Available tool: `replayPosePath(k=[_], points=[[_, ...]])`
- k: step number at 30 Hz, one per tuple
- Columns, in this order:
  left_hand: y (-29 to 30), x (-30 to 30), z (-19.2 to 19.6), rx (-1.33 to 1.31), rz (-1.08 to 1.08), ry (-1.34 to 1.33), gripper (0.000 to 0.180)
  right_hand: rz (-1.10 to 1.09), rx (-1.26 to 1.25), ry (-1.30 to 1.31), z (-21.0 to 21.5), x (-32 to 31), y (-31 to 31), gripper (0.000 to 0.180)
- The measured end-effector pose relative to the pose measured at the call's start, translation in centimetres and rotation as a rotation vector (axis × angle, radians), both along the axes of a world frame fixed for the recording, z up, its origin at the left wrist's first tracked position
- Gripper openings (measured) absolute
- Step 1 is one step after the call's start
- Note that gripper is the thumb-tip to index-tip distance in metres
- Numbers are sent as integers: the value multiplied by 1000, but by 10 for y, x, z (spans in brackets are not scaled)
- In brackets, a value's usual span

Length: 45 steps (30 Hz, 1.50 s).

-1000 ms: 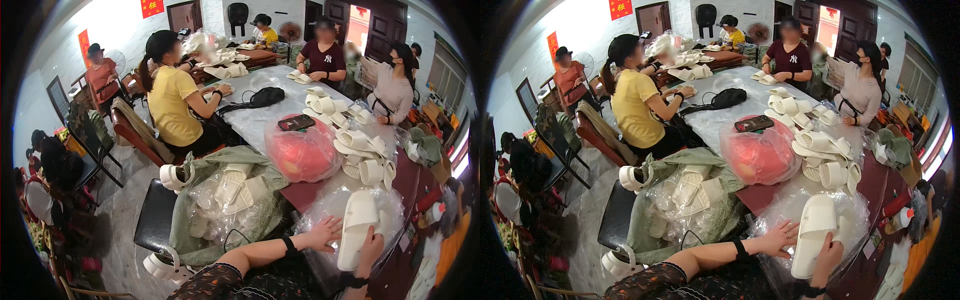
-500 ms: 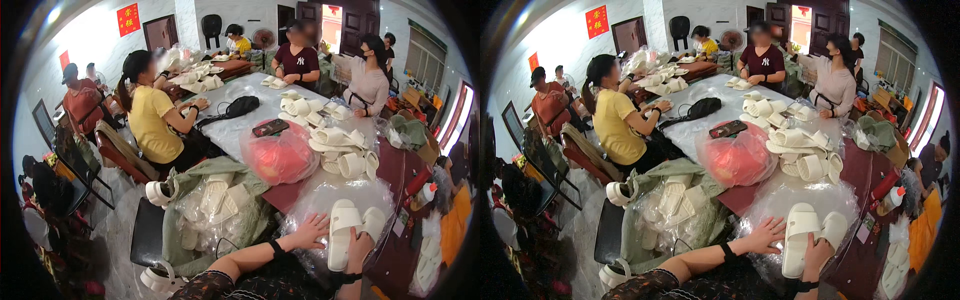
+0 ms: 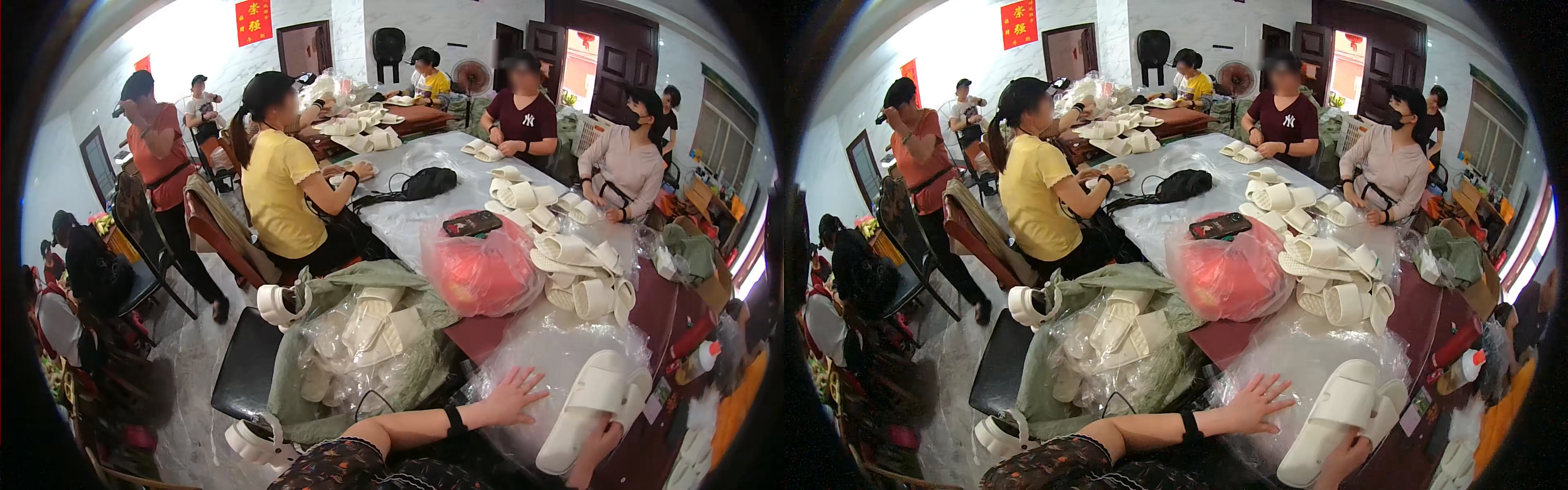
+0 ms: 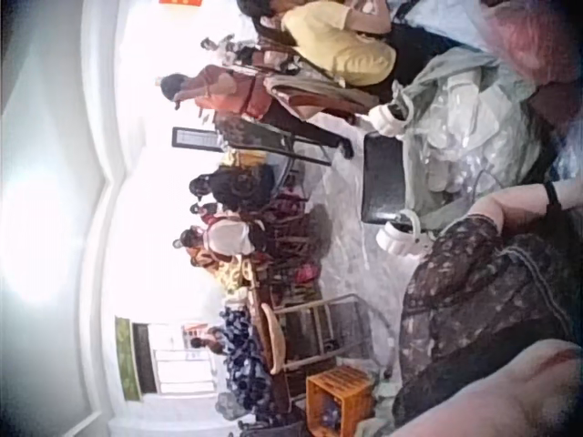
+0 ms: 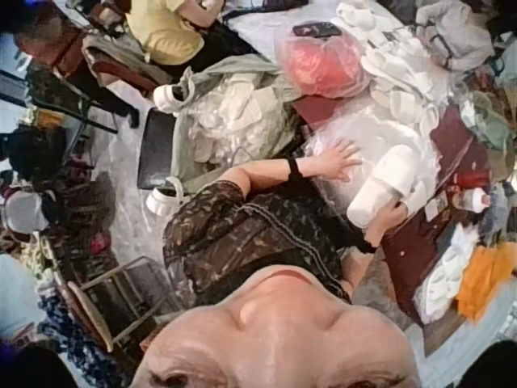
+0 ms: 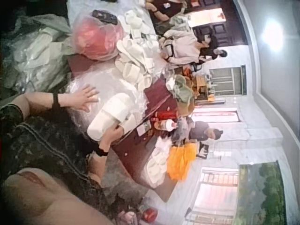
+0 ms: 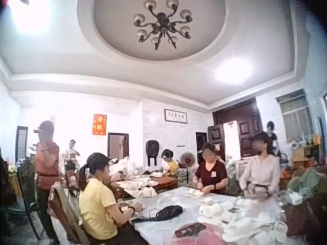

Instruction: The recorder picks up pairs of white sandals and places them into clear plastic bags.

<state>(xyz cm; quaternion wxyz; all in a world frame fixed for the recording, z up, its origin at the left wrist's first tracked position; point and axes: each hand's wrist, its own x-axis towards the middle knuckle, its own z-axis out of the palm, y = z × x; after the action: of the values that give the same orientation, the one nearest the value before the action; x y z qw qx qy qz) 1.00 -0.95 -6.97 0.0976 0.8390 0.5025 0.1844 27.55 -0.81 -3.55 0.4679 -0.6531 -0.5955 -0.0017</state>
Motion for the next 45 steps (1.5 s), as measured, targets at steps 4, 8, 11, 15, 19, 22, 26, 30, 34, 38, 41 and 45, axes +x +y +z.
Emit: replayPosePath(k=[4,8,11,15,19,22,26,30,34,38,41,45], points=[[7,24,5,-29,66,-10,80,52,150,130,13,0,-15,38],[29,55,10,-52,164,19,74,69,138,-2,27,-20,-17,35],[40,58,-4,6,200,-73,68,58,-55,-76,25,-33,1,37],[40,25,-26,116,73,-513,65,-52,-234,-284,-6,-22,20,46],[13,-10,2,-59,-175,-325,71,-104,-379,-300,5,-28,12,48],[0,-16,5,3,-299,-138,82,-97,-250,-331,-6,-17,12,50],[6,-17,-5,52,-363,-196,90,-121,-228,-409,-4,3,14,50],[11,-16,3,31,-282,-57,73,-130,-74,-155,17,21,9,54],[15,-17,23,24,-228,-31,45,-91,-38,238,50,51,-32,46],[19,-1,44,-73,-200,-158,38,218,58,499,82,44,-85,34],[17,15,55,-119,-138,-285,36,411,-90,639,90,21,-122,26],[19,28,75,-204,-144,-400,37,750,-377,484,83,15,-138,18]])
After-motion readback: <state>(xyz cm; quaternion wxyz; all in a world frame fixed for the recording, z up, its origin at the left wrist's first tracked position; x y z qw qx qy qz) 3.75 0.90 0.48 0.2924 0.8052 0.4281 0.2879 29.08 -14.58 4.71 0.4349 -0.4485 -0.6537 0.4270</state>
